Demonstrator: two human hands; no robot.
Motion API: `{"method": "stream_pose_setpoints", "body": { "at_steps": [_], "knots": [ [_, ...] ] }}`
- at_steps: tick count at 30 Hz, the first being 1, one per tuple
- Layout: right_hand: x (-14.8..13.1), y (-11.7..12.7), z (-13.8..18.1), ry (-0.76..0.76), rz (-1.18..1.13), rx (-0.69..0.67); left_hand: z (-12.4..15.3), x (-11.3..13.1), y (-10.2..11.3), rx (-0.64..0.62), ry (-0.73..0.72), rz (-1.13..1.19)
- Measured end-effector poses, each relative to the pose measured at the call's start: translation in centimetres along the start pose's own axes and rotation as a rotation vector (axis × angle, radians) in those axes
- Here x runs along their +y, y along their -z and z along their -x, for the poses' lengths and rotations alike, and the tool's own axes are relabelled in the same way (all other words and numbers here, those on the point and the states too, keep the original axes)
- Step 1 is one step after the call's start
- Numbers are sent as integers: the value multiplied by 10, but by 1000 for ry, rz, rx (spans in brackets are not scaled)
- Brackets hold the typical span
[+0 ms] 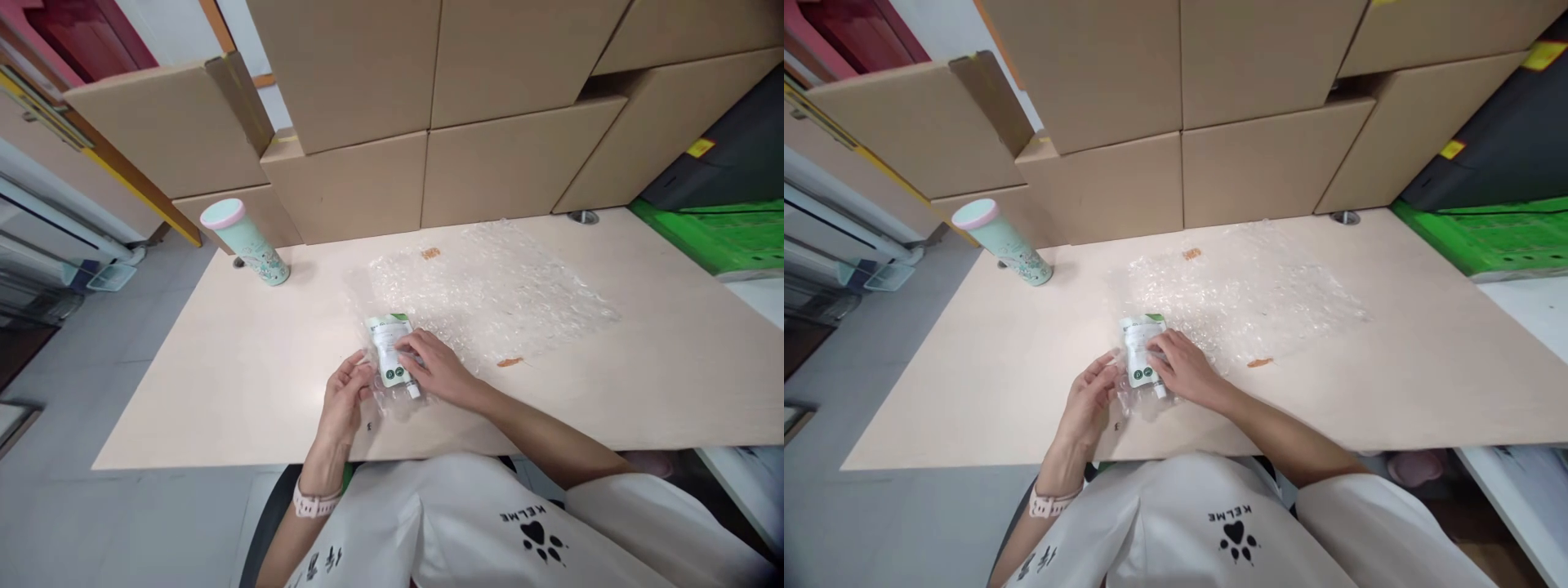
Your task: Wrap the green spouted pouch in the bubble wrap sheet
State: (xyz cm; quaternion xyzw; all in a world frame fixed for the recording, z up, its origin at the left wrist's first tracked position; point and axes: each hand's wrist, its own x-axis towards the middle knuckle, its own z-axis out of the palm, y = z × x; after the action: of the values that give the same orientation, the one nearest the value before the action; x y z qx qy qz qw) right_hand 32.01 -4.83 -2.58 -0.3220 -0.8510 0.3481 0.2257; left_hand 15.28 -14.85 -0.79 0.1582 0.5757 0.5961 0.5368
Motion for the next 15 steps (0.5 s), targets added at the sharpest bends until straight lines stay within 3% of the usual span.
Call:
{"method": "stream_pose_setpoints", "body": {
  "at_steps": [5,8,10,13,15],
  "knots": [
    [3,36,-1,-192,-403,-56,1,3,-36,-256,-324,-265],
    [13,58,4,-274,-649,-84,-2,2,-66,-468,-542,-587],
    [23,68,9,-355,-760,-110,-7,-4,-85,-542,-658,-846],
    [38,76,14,-467,-727,-133,-16,-20,-107,-535,-773,-1202],
    [44,79,13,-452,-526,-125,-20,-31,-115,-492,-830,-1369]
  ]
}}
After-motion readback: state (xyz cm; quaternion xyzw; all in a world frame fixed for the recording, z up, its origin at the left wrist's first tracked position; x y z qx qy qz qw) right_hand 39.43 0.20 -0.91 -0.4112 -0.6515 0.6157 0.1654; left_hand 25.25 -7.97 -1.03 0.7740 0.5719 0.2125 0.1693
